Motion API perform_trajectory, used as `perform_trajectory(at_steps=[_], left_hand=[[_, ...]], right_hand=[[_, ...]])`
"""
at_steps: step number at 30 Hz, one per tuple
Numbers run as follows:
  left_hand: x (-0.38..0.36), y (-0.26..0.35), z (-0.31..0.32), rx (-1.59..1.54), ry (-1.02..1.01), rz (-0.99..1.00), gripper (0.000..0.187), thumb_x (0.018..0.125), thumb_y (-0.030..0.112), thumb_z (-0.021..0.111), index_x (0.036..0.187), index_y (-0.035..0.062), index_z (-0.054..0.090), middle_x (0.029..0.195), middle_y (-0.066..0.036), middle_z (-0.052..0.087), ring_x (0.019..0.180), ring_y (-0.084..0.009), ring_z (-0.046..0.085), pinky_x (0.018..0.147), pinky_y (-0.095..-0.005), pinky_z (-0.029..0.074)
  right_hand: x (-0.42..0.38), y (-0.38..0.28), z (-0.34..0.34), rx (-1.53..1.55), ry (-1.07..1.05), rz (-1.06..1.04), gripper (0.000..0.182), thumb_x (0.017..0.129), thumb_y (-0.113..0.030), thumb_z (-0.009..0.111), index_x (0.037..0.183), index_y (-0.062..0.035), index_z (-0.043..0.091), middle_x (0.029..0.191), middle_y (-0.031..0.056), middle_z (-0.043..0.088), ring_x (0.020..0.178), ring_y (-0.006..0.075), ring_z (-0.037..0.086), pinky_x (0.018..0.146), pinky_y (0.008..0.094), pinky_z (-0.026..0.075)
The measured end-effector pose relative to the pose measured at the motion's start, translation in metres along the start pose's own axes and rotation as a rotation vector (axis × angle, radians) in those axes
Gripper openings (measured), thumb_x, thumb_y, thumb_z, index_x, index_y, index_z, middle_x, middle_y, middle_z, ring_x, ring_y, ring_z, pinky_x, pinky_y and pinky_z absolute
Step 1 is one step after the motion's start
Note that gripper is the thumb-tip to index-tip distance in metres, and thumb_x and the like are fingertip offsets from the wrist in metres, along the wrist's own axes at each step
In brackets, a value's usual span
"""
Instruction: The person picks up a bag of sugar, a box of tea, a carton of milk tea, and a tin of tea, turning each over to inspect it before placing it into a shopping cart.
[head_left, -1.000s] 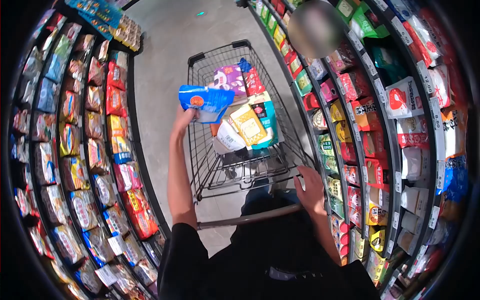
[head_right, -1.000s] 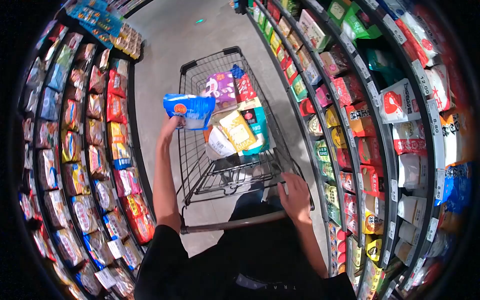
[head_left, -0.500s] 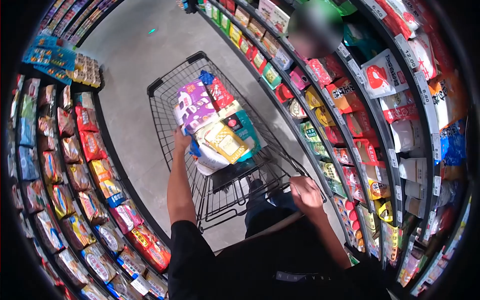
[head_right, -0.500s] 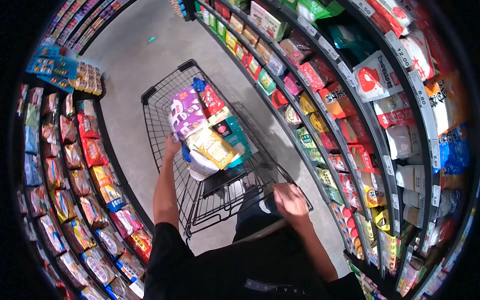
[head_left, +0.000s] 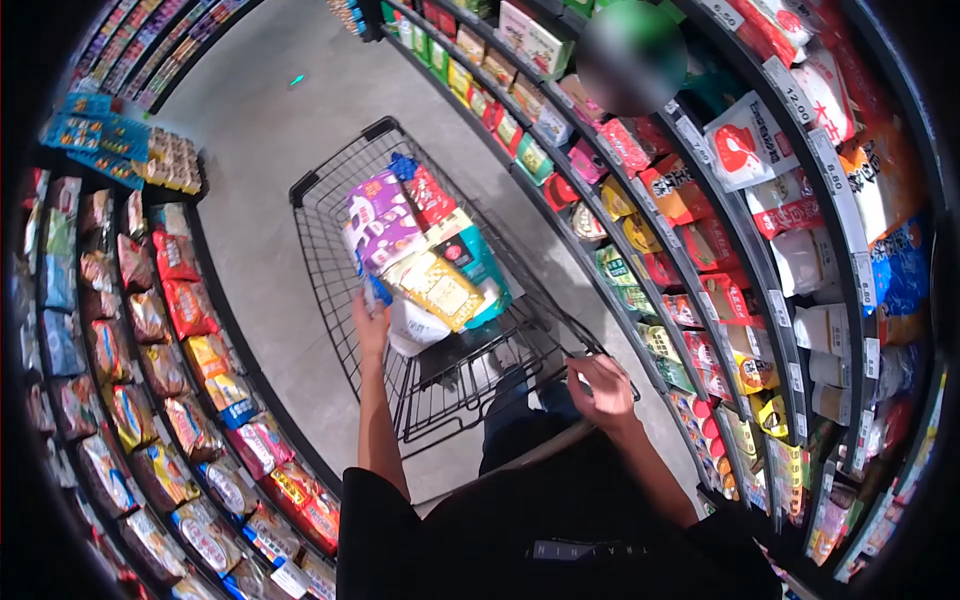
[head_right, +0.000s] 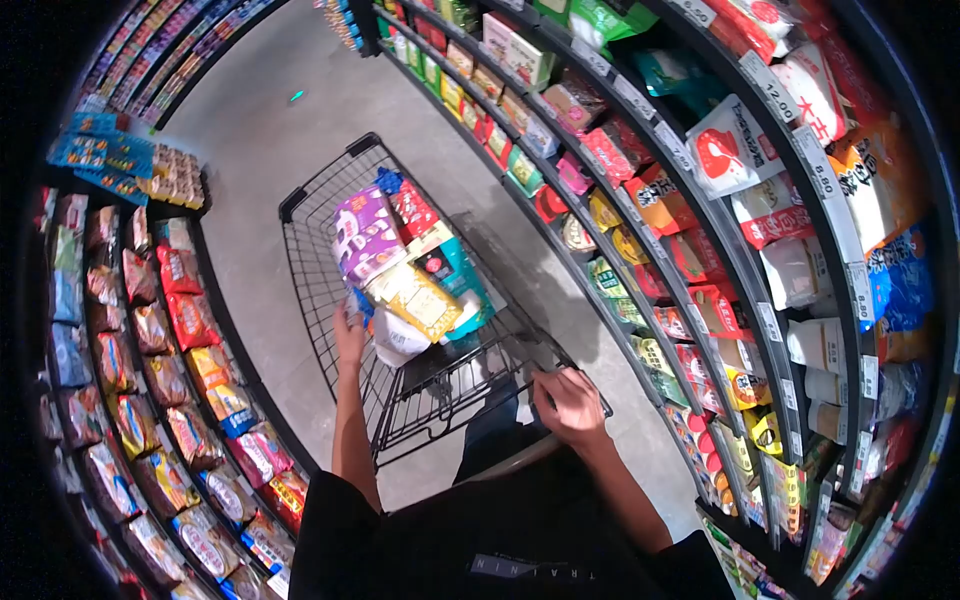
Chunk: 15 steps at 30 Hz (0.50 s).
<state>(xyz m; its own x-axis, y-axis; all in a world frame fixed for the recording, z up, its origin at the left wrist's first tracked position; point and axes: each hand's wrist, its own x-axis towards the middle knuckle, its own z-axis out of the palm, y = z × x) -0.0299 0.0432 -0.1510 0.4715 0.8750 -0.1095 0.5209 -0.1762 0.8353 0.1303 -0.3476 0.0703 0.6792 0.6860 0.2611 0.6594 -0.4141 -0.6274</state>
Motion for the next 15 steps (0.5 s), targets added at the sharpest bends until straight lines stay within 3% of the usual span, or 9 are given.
perform_trajectory(at_steps=[2, 4, 6, 7, 11, 14, 15], left_hand=[[-0.026, 0.014, -0.011, 0.079, -0.013, 0.042, 0.048, 0.091, 0.011, 0.059, 0.136, -0.0023, 0.046, 0.132, -0.024, 0.051, 0.119, -0.0356, 0.054, 0.1, -0.0403, 0.043], [-0.062, 0.05, -0.03, 0.153, -0.184, 0.217, 0.041, 0.092, 0.015, 0.059, 0.13, 0.0011, 0.054, 0.124, -0.024, 0.059, 0.114, -0.0365, 0.059, 0.095, -0.0407, 0.046], [-0.096, 0.095, -0.046, 0.21, -0.316, 0.017, 0.034, 0.093, 0.019, 0.057, 0.123, 0.0034, 0.06, 0.113, -0.023, 0.065, 0.107, -0.0368, 0.063, 0.09, -0.0409, 0.049], [-0.116, 0.108, -0.047, 0.248, -0.258, 0.076, 0.031, 0.093, 0.021, 0.056, 0.119, 0.0039, 0.062, 0.106, -0.022, 0.067, 0.101, -0.0386, 0.065, 0.088, -0.0412, 0.051], [-0.162, 0.143, -0.051, 0.22, -0.345, 0.018, 0.03, 0.094, 0.021, 0.055, 0.116, 0.0035, 0.064, 0.108, -0.019, 0.068, 0.1, -0.0367, 0.066, 0.087, -0.0426, 0.051], [-0.181, 0.131, -0.05, 0.495, -0.262, 0.17, 0.028, 0.092, 0.017, 0.051, 0.111, 0.0032, 0.067, 0.108, -0.019, 0.068, 0.099, -0.0347, 0.066, 0.086, -0.0409, 0.051], [-0.176, 0.116, -0.047, 0.545, -0.226, 0.247, 0.028, 0.091, 0.016, 0.051, 0.109, 0.0032, 0.068, 0.107, -0.02, 0.069, 0.099, -0.0343, 0.066, 0.085, -0.0406, 0.051]], right_hand=[[0.005, 0.0, 0.003, 0.031, 0.028, -0.032, 0.018, 0.073, 0.004, 0.07, 0.09, -0.0018, 0.068, 0.08, 0.0105, 0.067, 0.073, 0.0266, 0.064, 0.067, 0.0362, 0.052], [0.009, 0.004, 0.007, 0.029, 0.068, -0.086, 0.016, 0.075, 0.002, 0.07, 0.091, -0.0015, 0.068, 0.077, 0.0111, 0.066, 0.07, 0.0272, 0.063, 0.066, 0.0372, 0.051], [0.016, 0.004, 0.009, 0.038, 0.042, -0.094, 0.016, 0.076, 0.001, 0.07, 0.091, -0.0014, 0.068, 0.077, 0.0113, 0.066, 0.07, 0.0276, 0.063, 0.066, 0.0375, 0.051], [0.021, 0.005, 0.009, 0.028, 0.017, -0.094, 0.016, 0.076, 0.0, 0.07, 0.092, -0.0014, 0.068, 0.077, 0.0115, 0.066, 0.07, 0.028, 0.063, 0.066, 0.0377, 0.051], [0.039, 0.01, 0.018, 0.0, 0.031, -0.141, 0.015, 0.078, -0.002, 0.068, 0.093, -0.0022, 0.067, 0.074, 0.0125, 0.064, 0.07, 0.0294, 0.062, 0.064, 0.0383, 0.05], [0.044, 0.017, 0.031, -0.055, -0.127, -0.089, 0.014, 0.084, -0.017, 0.06, 0.09, -0.005, 0.065, 0.078, 0.0132, 0.064, 0.078, 0.0339, 0.062, 0.07, 0.0461, 0.049], [0.04, 0.022, 0.042, -0.021, -0.065, -0.125, 0.017, 0.084, -0.022, 0.056, 0.085, -0.006, 0.063, 0.08, 0.013, 0.064, 0.082, 0.0354, 0.062, 0.073, 0.0496, 0.049]])
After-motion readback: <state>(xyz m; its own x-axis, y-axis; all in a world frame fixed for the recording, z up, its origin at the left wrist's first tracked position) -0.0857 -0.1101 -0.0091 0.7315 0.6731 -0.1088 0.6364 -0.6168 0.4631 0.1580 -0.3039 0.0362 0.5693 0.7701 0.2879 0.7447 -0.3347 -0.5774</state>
